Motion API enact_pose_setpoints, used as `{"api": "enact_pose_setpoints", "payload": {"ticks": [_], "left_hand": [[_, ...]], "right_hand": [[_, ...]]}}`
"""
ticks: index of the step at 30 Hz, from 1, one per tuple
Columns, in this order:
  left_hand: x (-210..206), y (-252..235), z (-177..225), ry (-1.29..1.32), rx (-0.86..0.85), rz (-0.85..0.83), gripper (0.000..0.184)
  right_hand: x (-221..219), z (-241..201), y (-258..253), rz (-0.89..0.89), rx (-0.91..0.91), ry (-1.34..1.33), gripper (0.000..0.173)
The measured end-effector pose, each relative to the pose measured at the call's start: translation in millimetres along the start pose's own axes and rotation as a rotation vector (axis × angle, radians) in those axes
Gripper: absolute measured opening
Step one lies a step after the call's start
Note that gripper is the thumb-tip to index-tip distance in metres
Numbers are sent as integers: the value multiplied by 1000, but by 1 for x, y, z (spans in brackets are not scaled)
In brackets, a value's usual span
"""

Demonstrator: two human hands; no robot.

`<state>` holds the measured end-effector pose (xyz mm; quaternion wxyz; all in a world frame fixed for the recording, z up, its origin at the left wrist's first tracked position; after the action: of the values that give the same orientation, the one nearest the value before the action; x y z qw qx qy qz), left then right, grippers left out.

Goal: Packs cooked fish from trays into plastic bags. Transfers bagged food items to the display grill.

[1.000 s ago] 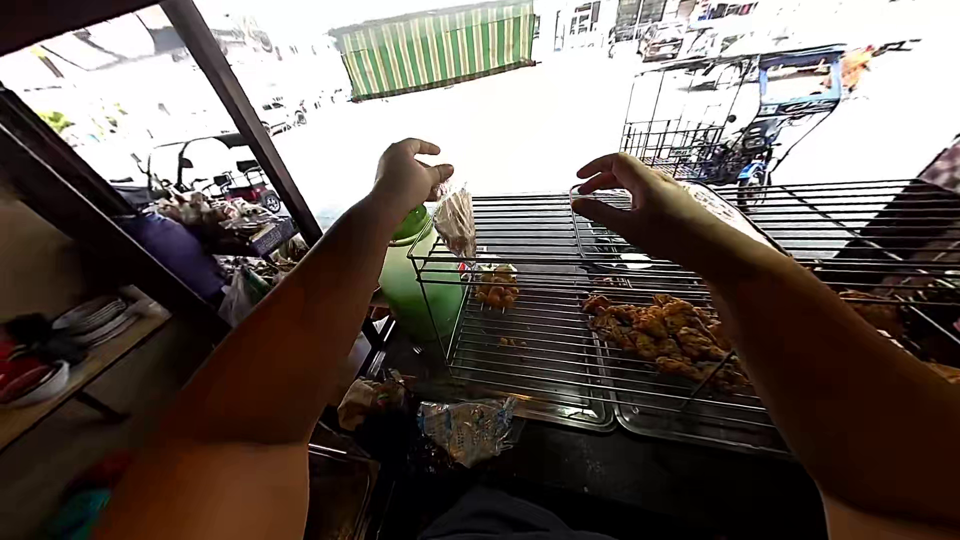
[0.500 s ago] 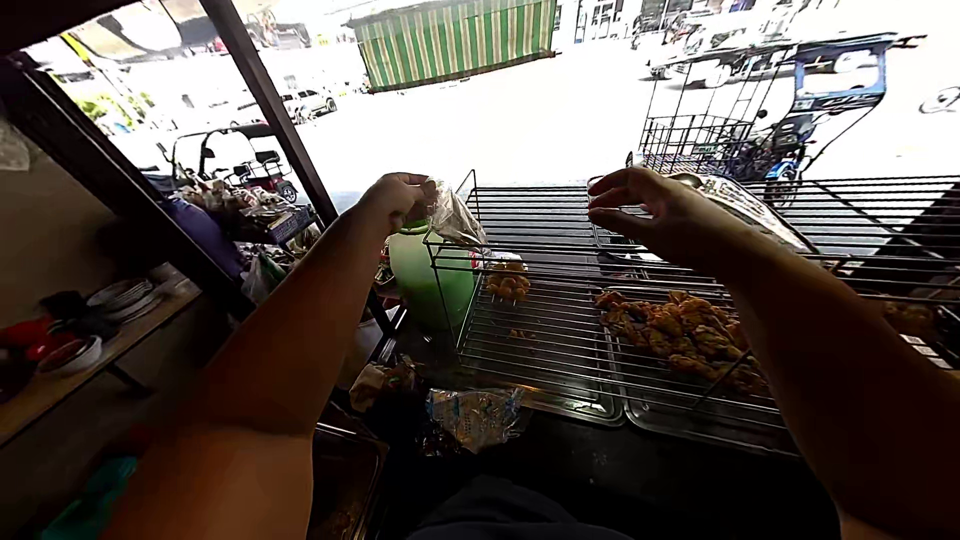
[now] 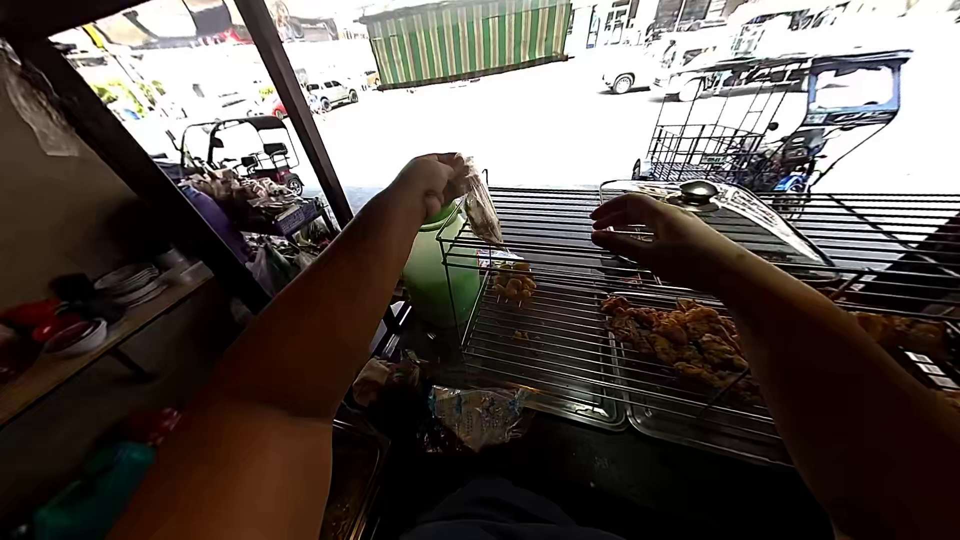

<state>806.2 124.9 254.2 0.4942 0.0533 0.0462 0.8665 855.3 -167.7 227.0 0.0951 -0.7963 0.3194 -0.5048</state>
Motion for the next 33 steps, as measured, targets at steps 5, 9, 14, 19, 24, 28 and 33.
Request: {"api": "enact_pose_setpoints", "payload": {"ticks": [5,9,14,19,24,28,33], "left_hand": [[24,-17,-32,3,97,49,28],[37,-16,-38,-95,143,79,30],[59,-14,-53,-197,246,166,29],[55,-12,-74,32,259,15,30],[56,-10,-83,249,232,-9,28],[54,-1,-88,240,261,39,39],[67,7,-89,136,290,60,65]], "right_hand": [[-2,-5,10,48,88,93,33],[-5,-8,16,37,130,204,34],[-7,-7,15,50,117,221,36],[-9,-12,15,61,119,230,36],[-11,-27,15,88,202,256,36],[-15,-35,14,86,203,259,36],[-16,-56,15,174,231,264,39]]}}
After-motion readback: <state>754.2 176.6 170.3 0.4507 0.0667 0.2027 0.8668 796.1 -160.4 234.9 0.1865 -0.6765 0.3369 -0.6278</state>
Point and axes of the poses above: each hand's wrist, its own y-axis away from the middle knuckle, its own x-axis out of the back of the hand, z = x × y, the point moved 9 cm from there along -y, towards the middle knuckle, and after that the axes turned 11 degrees about x, right-handed, at the moved point
